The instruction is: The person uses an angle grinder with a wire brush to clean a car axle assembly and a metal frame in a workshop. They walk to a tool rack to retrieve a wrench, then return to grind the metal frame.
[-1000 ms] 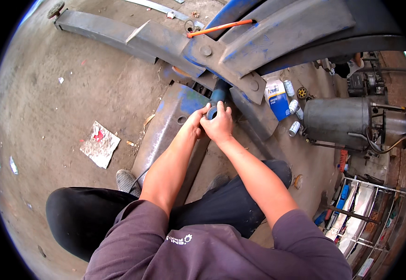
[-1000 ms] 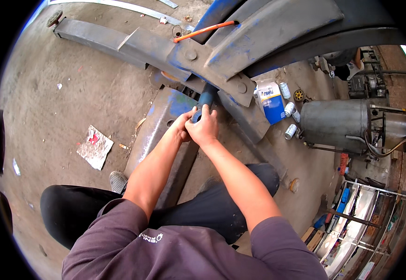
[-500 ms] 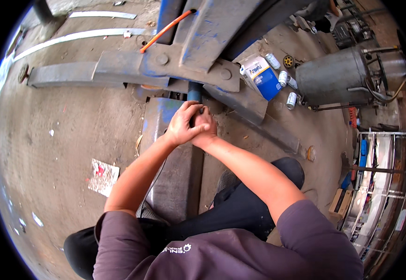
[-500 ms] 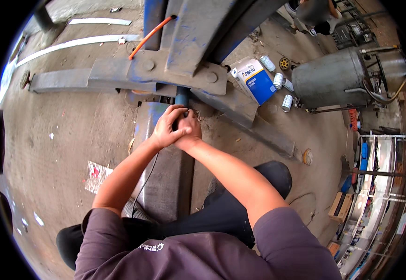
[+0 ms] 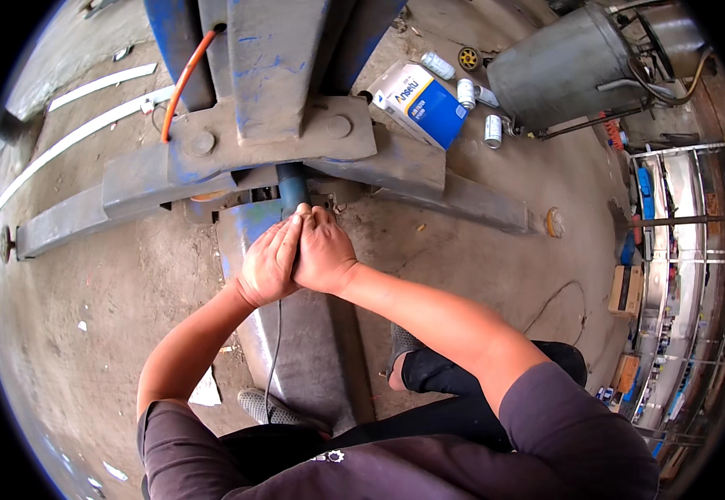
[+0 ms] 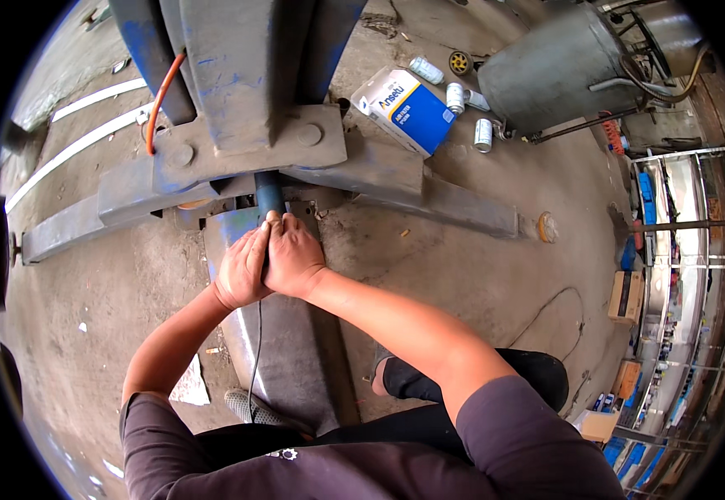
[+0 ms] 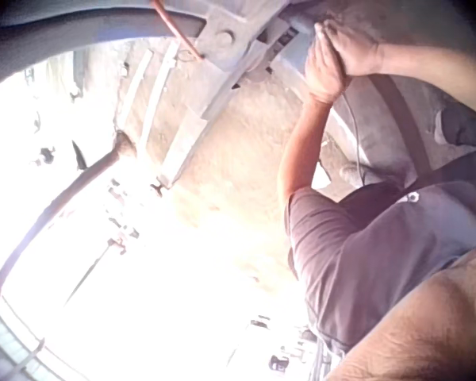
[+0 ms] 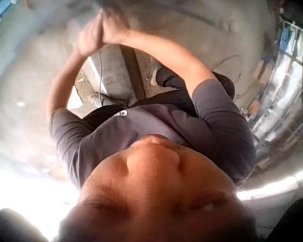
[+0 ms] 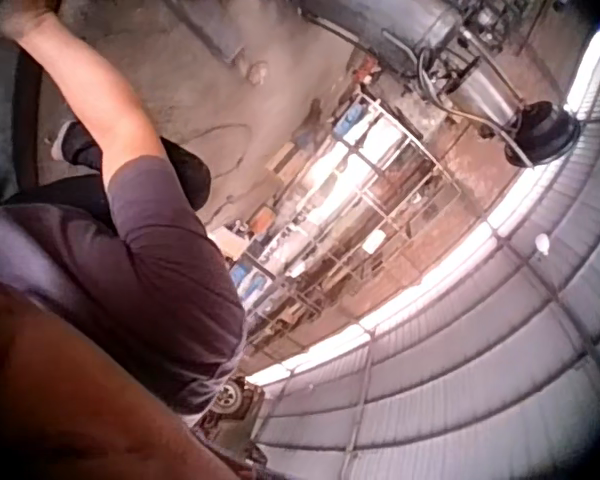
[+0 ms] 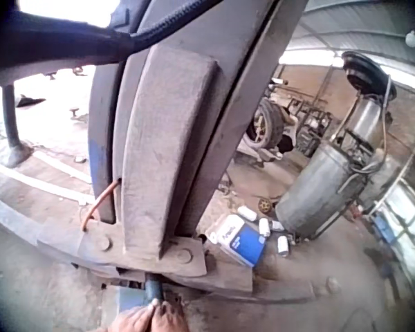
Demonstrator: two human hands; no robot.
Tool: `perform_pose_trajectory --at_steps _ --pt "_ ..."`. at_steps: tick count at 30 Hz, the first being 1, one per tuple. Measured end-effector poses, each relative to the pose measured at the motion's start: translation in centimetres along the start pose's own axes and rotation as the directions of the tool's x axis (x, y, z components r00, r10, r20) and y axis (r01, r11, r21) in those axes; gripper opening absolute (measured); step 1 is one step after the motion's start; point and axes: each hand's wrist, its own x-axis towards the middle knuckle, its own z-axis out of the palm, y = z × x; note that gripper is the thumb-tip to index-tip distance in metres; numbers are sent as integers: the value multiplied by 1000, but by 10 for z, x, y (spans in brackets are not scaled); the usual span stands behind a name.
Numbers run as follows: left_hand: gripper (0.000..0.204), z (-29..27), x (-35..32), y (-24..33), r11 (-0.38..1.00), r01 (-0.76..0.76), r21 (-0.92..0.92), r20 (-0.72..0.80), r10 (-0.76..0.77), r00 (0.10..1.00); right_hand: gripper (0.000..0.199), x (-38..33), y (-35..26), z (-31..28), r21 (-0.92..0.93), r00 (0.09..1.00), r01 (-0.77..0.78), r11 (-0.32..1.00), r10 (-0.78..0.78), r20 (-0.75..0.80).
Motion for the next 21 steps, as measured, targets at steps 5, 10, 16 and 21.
perform_pose_trajectory --at_steps 5,10,16,21 --pt "102 1 2 6 999 48 5 -4 -48 999 65 -2 9 3 22 997 69 997 -69 -20" --pt "104 8 2 11 995 81 52 -50 -79 996 66 -2 12 5 26 984 146 989 -143 -107" --pt "104 25 -1 20 975 221 -30 -146 -222 964 88 -1 23 -9 124 987 159 979 -161 6" --pt "111 20 2 31 951 305 -43 -90 -307 947 88 -15 39 -28 393 934 -325 860 358 -9"
